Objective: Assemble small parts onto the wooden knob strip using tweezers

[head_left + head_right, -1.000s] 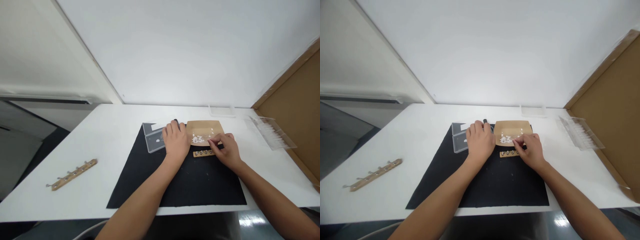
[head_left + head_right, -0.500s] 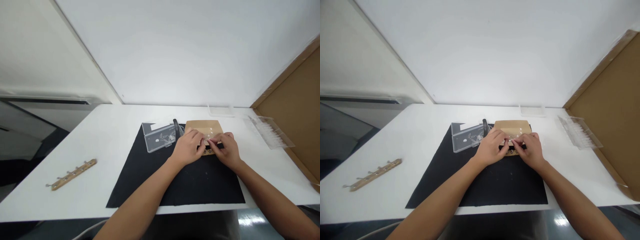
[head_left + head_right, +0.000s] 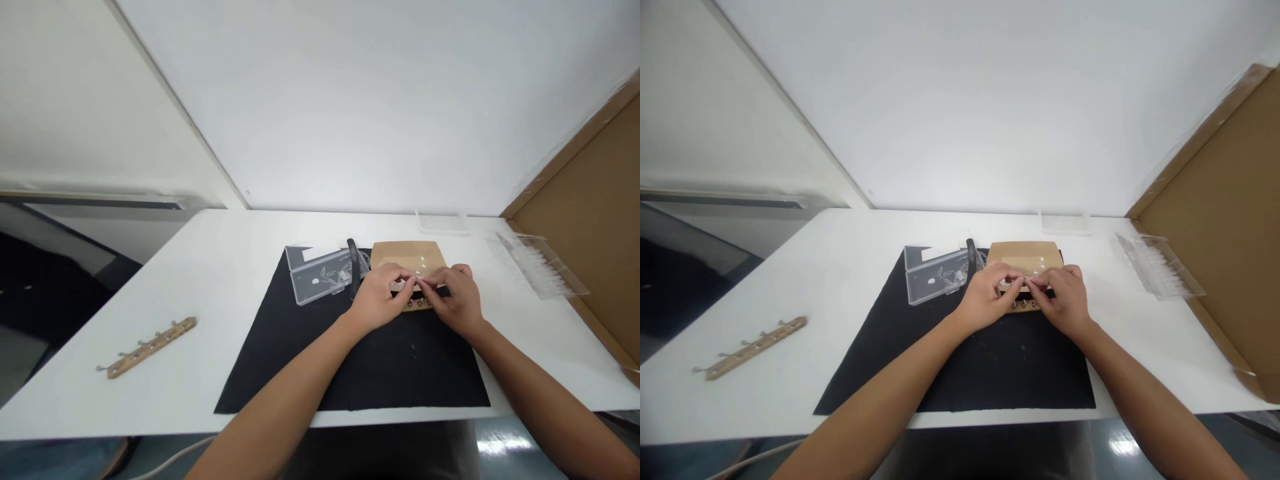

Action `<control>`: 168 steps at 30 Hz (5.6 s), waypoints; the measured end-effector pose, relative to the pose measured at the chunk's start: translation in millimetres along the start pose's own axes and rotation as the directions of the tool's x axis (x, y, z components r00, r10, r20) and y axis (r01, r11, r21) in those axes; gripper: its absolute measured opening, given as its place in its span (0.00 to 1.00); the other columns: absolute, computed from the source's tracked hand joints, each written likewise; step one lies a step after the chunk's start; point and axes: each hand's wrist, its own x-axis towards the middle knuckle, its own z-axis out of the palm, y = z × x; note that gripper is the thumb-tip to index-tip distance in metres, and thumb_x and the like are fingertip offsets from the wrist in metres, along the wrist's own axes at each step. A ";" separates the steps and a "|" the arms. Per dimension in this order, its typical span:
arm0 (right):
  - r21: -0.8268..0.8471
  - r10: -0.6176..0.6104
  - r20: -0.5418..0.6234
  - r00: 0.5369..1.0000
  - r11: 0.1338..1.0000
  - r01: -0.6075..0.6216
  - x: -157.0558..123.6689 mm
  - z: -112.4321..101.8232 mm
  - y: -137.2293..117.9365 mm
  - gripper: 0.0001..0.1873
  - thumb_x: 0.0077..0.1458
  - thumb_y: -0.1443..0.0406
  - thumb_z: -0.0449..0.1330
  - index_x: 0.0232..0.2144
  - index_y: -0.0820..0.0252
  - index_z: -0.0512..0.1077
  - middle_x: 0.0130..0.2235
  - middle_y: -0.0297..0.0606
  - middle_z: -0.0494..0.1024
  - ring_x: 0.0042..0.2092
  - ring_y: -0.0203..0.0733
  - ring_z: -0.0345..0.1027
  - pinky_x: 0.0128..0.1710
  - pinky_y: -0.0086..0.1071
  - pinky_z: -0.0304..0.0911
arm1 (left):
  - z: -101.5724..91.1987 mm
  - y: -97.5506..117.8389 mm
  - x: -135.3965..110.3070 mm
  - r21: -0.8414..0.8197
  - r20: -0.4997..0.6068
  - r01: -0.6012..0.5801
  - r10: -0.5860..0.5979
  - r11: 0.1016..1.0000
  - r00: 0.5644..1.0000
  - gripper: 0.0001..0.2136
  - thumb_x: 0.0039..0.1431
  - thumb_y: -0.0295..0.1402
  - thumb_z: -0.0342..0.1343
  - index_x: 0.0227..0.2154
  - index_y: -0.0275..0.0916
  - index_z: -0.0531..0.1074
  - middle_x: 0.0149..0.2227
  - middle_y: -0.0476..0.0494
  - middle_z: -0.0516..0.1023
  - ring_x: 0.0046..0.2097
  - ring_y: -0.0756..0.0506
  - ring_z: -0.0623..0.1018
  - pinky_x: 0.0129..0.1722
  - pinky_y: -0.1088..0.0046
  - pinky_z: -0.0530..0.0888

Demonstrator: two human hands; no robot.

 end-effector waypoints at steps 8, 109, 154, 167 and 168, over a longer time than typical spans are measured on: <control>-0.098 -0.128 -0.033 0.991 0.987 0.124 1.1 -4.1 -0.9 0.11 0.63 0.66 0.69 0.33 0.56 0.70 0.32 0.29 0.83 0.31 0.36 0.77 0.43 0.40 0.58 | 5.7 -2.4 -0.1 -0.215 0.048 0.287 -0.284 0.933 0.958 0.14 0.67 0.43 0.59 0.38 0.37 0.82 0.36 0.41 0.82 0.37 0.46 0.79 0.30 0.76 0.71; -0.041 -0.022 0.210 0.977 0.999 0.031 -10.9 24.5 -24.6 0.15 0.58 0.49 0.72 0.36 0.51 0.83 0.33 0.35 0.76 0.37 0.42 0.65 0.46 0.41 0.52 | -17.6 -6.4 3.2 0.344 -0.380 0.117 0.024 0.932 0.925 0.07 0.60 0.28 0.55 0.27 0.42 0.65 0.27 0.48 0.71 0.34 0.44 0.69 0.36 0.66 0.66; -0.058 -0.018 0.275 0.961 0.998 0.035 -7.7 22.1 -23.8 0.16 0.59 0.48 0.70 0.39 0.51 0.83 0.34 0.35 0.76 0.39 0.43 0.66 0.47 0.42 0.53 | -17.3 -11.5 4.0 0.371 -0.342 0.194 -0.061 0.908 0.938 0.08 0.60 0.29 0.55 0.26 0.42 0.64 0.28 0.47 0.72 0.35 0.43 0.71 0.39 0.64 0.67; -0.052 -0.034 0.281 0.959 0.997 0.051 -9.0 24.7 -23.9 0.16 0.60 0.48 0.69 0.37 0.51 0.83 0.34 0.35 0.75 0.39 0.43 0.65 0.46 0.42 0.52 | -14.8 -11.9 3.1 0.350 -0.325 0.211 -0.093 0.912 0.941 0.08 0.59 0.28 0.56 0.26 0.42 0.64 0.28 0.49 0.72 0.34 0.45 0.71 0.36 0.67 0.66; -0.054 -0.030 0.284 0.958 0.997 0.047 -9.2 25.0 -23.7 0.15 0.60 0.48 0.69 0.38 0.51 0.83 0.34 0.35 0.75 0.39 0.43 0.65 0.46 0.42 0.53 | -14.7 -11.9 3.1 0.349 -0.325 0.213 -0.095 0.913 0.941 0.08 0.59 0.29 0.56 0.26 0.42 0.64 0.28 0.49 0.72 0.34 0.45 0.71 0.36 0.67 0.66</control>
